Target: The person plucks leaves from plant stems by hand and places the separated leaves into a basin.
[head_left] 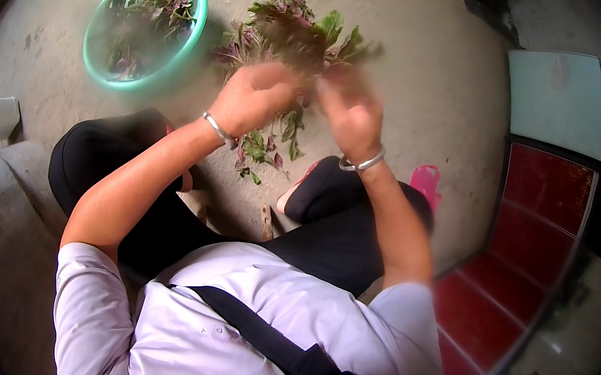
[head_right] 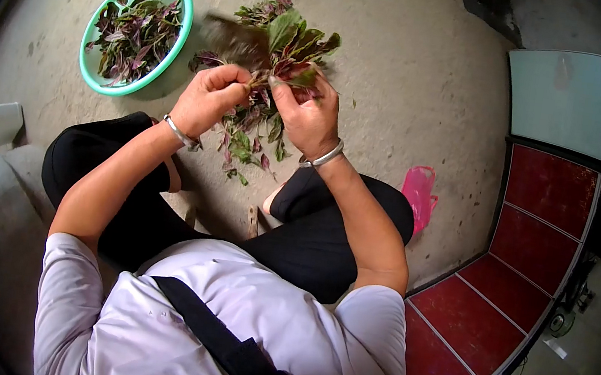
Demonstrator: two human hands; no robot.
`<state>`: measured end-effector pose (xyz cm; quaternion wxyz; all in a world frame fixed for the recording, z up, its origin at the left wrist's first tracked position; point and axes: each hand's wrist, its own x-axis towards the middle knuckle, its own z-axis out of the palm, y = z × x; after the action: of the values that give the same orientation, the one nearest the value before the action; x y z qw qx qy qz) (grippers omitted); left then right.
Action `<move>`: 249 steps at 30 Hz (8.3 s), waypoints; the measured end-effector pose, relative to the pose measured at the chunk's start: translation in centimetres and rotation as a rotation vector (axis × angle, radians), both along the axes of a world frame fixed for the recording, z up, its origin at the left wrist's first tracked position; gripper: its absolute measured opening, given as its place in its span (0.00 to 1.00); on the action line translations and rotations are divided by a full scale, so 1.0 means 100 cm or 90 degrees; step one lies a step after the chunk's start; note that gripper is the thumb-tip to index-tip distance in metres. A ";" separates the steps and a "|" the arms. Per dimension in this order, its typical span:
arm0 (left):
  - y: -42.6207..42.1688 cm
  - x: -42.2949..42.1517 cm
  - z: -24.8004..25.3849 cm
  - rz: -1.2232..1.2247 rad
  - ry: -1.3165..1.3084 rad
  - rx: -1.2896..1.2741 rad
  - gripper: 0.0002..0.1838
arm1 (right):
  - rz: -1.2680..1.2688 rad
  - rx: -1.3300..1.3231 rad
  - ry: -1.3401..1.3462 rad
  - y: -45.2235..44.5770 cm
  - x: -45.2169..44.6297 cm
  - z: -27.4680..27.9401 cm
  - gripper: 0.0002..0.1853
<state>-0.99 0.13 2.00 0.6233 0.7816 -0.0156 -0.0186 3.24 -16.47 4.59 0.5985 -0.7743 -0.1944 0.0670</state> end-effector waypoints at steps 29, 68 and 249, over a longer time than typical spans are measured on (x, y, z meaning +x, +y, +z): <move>-0.001 0.007 0.020 -0.114 0.208 -0.149 0.07 | 0.032 -0.022 -0.043 0.001 -0.003 -0.011 0.04; 0.025 0.011 -0.014 0.013 0.077 -0.238 0.09 | 0.025 -0.251 -0.029 -0.023 0.004 0.001 0.08; 0.115 0.012 0.016 0.342 0.228 -0.607 0.12 | -0.104 -0.410 0.353 0.093 0.026 -0.254 0.09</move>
<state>0.17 11.63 3.60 0.8824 0.3755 0.2830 0.0172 5.88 -7.16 -20.79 0.3595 -0.8871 0.0663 0.2819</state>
